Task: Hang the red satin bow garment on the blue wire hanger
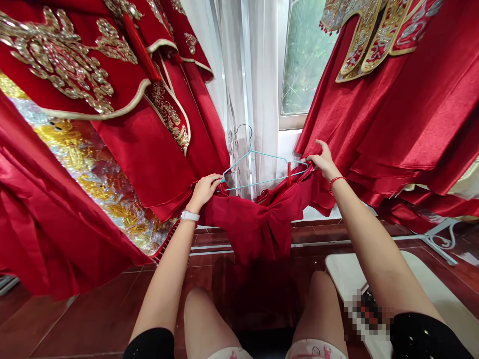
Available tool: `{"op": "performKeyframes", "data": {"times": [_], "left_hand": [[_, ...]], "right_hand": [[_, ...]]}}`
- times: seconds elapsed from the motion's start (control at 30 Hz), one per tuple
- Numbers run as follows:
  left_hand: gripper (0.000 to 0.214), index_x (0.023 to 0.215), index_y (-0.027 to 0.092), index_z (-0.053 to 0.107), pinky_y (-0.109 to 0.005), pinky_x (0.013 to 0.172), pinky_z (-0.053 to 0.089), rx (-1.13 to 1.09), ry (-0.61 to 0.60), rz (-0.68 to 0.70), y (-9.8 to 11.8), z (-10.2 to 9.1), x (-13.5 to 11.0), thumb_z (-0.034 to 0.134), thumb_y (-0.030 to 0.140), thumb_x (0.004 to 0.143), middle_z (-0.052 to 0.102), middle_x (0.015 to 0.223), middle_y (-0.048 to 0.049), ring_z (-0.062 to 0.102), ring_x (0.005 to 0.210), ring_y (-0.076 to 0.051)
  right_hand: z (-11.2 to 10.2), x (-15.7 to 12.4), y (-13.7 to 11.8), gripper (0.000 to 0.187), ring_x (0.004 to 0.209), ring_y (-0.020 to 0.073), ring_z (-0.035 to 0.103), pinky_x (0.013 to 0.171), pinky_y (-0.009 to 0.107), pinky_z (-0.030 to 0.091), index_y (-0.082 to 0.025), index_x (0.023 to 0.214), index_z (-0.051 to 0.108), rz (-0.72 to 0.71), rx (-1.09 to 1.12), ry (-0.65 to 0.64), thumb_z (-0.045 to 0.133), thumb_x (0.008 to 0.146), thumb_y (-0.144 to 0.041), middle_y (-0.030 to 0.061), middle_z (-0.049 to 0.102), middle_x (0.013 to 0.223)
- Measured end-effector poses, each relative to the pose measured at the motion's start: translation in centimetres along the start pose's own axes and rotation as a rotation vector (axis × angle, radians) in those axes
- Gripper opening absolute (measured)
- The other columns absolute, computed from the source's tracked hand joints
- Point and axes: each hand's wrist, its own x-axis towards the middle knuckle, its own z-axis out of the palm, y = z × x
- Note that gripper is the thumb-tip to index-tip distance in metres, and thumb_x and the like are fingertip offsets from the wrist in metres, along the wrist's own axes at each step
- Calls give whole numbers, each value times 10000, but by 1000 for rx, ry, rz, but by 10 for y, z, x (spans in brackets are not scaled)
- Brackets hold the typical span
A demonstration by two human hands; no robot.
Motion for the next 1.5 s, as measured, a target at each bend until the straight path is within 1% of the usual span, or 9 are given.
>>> {"op": "performKeyframes", "data": {"times": [0.2, 0.43, 0.53, 0.73, 0.93, 1.03, 1.13, 1.33, 1.5], "left_hand": [[372, 1076, 209, 750, -352, 921, 508, -14, -18, 4, 2, 1, -1, 464, 425, 979, 759, 1148, -103, 693, 1052, -266], [375, 1091, 242, 760, -334, 886, 514, 9, 28, -39, 6, 1, -2, 474, 456, 980, 762, 1165, -82, 693, 1082, -270], [368, 1104, 248, 758, -339, 919, 516, 17, 36, -47, 7, 1, -3, 476, 452, 983, 762, 1191, -74, 691, 1108, -269], [321, 1158, 264, 728, -356, 1001, 499, 34, 58, -71, 8, 4, -8, 496, 407, 989, 746, 1266, -56, 679, 1176, -272], [338, 1195, 244, 704, -359, 990, 500, 49, 87, -72, 9, 7, -12, 474, 395, 999, 737, 1263, -75, 664, 1199, -281], [357, 1208, 239, 694, -357, 978, 499, 76, 108, -56, 10, 7, -15, 452, 407, 1007, 738, 1230, -83, 661, 1179, -279], [366, 1213, 240, 693, -345, 961, 499, 92, 128, -49, 12, 7, -16, 440, 413, 1013, 743, 1191, -84, 664, 1146, -270], [378, 1213, 226, 695, -352, 970, 491, 84, 146, -41, 12, 10, -15, 423, 408, 1024, 735, 1180, -85, 664, 1102, -257], [376, 1245, 202, 674, -380, 1013, 464, 84, 168, 4, 6, 13, -15, 425, 372, 1020, 717, 1192, -104, 637, 1125, -260]], "right_hand": [[26, -2, -19, 880, 684, 202, 656, 623, 334, 546, -156, 1547, 377, -311, -111, -165, 671, 717, -158, 116, 737, 971], [35, -27, -21, 916, 651, 213, 626, 752, 359, 534, -217, 1581, 382, -520, -586, -318, 601, 698, -108, 14, 706, 773], [29, -27, -11, 857, 702, 216, 634, 779, 353, 543, -245, 1522, 473, -593, -651, -413, 637, 688, -129, 26, 700, 841], [22, -28, 15, 709, 697, 158, 652, 738, 338, 583, -227, 1460, 438, -371, -318, -348, 586, 768, -197, 71, 624, 1120], [49, -79, 29, 622, 919, 215, 666, 849, 387, 569, -218, 1382, 412, -461, -286, 44, 585, 786, -179, 162, 519, 1307], [52, -94, 31, 458, 930, 220, 664, 800, 377, 571, -215, 1279, 475, -456, -283, 117, 546, 827, -206, 181, 508, 1334], [46, -95, 31, 379, 838, 182, 658, 744, 335, 571, -234, 1169, 489, -362, -140, 103, 594, 806, -269, 122, 591, 1197], [46, -94, 43, 479, 656, 141, 666, 651, 282, 574, -278, 997, 498, -61, 411, -262, 787, 649, -435, -56, 639, 789], [34, -93, 60, 385, 815, 148, 705, 708, 278, 591, -266, 883, 533, -5, 526, -163, 789, 637, -415, -26, 723, 911]]}}
